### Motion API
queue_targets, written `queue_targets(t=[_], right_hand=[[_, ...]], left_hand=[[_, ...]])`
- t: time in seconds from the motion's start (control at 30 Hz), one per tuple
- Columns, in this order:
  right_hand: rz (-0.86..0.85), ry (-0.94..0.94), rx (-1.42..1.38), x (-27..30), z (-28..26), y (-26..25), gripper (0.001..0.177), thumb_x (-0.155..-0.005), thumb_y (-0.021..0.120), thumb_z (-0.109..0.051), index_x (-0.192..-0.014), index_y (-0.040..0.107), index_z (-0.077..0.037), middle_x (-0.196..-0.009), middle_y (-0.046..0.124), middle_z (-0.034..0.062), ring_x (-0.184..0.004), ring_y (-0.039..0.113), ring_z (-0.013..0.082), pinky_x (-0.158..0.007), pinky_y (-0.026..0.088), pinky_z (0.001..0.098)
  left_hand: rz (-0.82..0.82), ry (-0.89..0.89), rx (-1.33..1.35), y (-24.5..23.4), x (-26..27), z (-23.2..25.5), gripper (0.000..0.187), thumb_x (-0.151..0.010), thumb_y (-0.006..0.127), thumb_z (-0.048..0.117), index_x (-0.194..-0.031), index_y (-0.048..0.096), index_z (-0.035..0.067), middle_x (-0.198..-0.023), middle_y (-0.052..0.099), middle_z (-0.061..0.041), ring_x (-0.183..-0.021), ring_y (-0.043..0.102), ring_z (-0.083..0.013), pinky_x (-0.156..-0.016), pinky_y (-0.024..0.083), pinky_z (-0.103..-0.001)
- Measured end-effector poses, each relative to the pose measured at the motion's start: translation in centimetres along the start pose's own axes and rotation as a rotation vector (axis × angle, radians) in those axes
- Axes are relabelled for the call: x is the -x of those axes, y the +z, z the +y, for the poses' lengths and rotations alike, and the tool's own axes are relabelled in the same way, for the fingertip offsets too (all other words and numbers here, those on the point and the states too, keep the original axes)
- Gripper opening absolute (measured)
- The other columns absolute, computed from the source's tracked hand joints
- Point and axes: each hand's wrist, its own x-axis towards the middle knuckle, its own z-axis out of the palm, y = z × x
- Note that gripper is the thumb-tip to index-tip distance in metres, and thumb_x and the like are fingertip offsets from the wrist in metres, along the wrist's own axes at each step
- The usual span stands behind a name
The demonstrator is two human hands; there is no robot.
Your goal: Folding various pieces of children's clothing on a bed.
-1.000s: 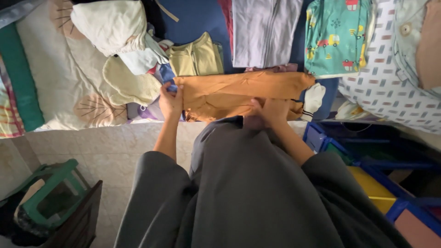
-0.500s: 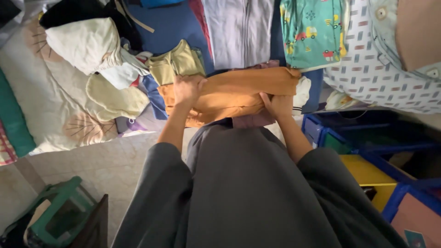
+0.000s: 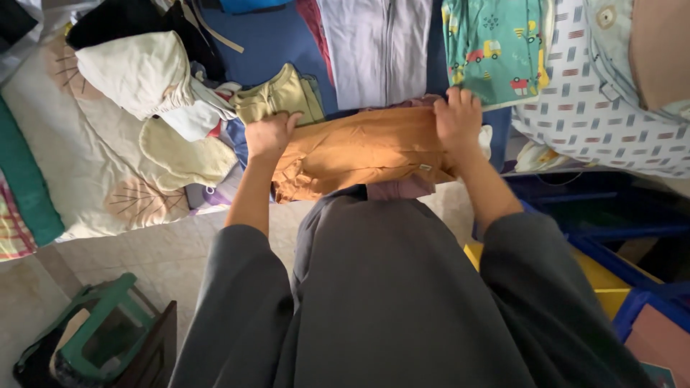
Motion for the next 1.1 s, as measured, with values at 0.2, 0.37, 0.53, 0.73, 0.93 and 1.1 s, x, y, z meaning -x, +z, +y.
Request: queue_targets(t=[0.2, 0.37, 0.53, 0.73, 0.93, 1.1], right_hand=[[-0.140, -0.086, 0.138, 0.3, 1.5, 1.6, 0.009, -0.094, 0.070, -0.022, -0.092, 0.067, -0.013, -0.107, 0.059, 0.0073, -0.104, 0.054, 0.0305, -0.086, 0.041, 0.0445], [0.016, 0.001, 0.028, 1.1, -3.6, -2.2, 0.032, -0.088, 0.069, -0.020, -0.118, 0.068, -0.010, -0.127, 0.062, 0.0123, -0.116, 0.056, 0.0331, -0.093, 0.043, 0.0462], [-0.211, -0.193, -0.480, 3.8, -11.8, -2.9, 0.027, -0.090, 0.066, -0.020, -0.116, 0.067, -0.013, -0.121, 0.065, 0.0120, -0.110, 0.060, 0.0349, -0.093, 0.046, 0.0513], [-0.293, -0.280, -0.475, 4.4, -18.3, -0.2, 0.046, -0.085, 0.063, -0.017, -0.129, 0.065, -0.005, -0.125, 0.066, 0.0132, -0.113, 0.059, 0.0320, -0.098, 0.046, 0.0458], [-0.313, -0.275, -0.163, 5.3, -15.1, -0.8, 0.027, -0.081, 0.071, -0.035, -0.094, 0.068, -0.012, -0.094, 0.065, 0.0056, -0.099, 0.060, 0.0262, -0.085, 0.042, 0.0486], [-0.269, -0.291, -0.054, 7.5, -10.0, -3.1, 0.016, -0.080, 0.073, -0.030, -0.082, 0.066, -0.016, -0.089, 0.066, 0.0012, -0.091, 0.060, 0.0240, -0.085, 0.041, 0.0502]], left_hand=[[0.088, -0.094, 0.002, 1.8, 0.4, -1.7, 0.049, -0.102, 0.062, 0.053, -0.072, 0.070, 0.014, -0.065, 0.069, -0.007, -0.056, 0.067, -0.0295, -0.048, 0.049, -0.043], [0.328, -0.040, 0.311, -2.0, 4.4, -3.3, 0.023, -0.101, 0.065, 0.030, -0.089, 0.069, 0.010, -0.093, 0.070, -0.011, -0.089, 0.066, -0.0338, -0.079, 0.054, -0.045], [0.152, 0.141, 0.129, 0.0, 12.9, -6.2, 0.024, -0.092, 0.065, 0.009, -0.114, 0.069, 0.015, -0.125, 0.066, -0.007, -0.106, 0.062, -0.0307, -0.092, 0.049, -0.045], [0.167, 0.131, 0.262, -2.9, 16.0, -0.7, 0.046, -0.081, 0.069, 0.015, -0.127, 0.064, 0.010, -0.132, 0.061, -0.013, -0.112, 0.059, -0.0340, -0.094, 0.047, -0.048], [-0.058, -0.335, 0.556, -4.7, 17.1, 4.2, 0.065, -0.069, 0.090, 0.036, -0.125, 0.065, 0.011, -0.090, 0.069, -0.010, -0.092, 0.065, -0.0308, -0.085, 0.046, -0.048], [0.107, -0.274, 0.788, 0.4, 19.9, 1.5, 0.037, -0.079, 0.078, 0.012, -0.116, 0.076, 0.006, -0.094, 0.071, -0.013, -0.089, 0.067, -0.0320, -0.082, 0.054, -0.042]])
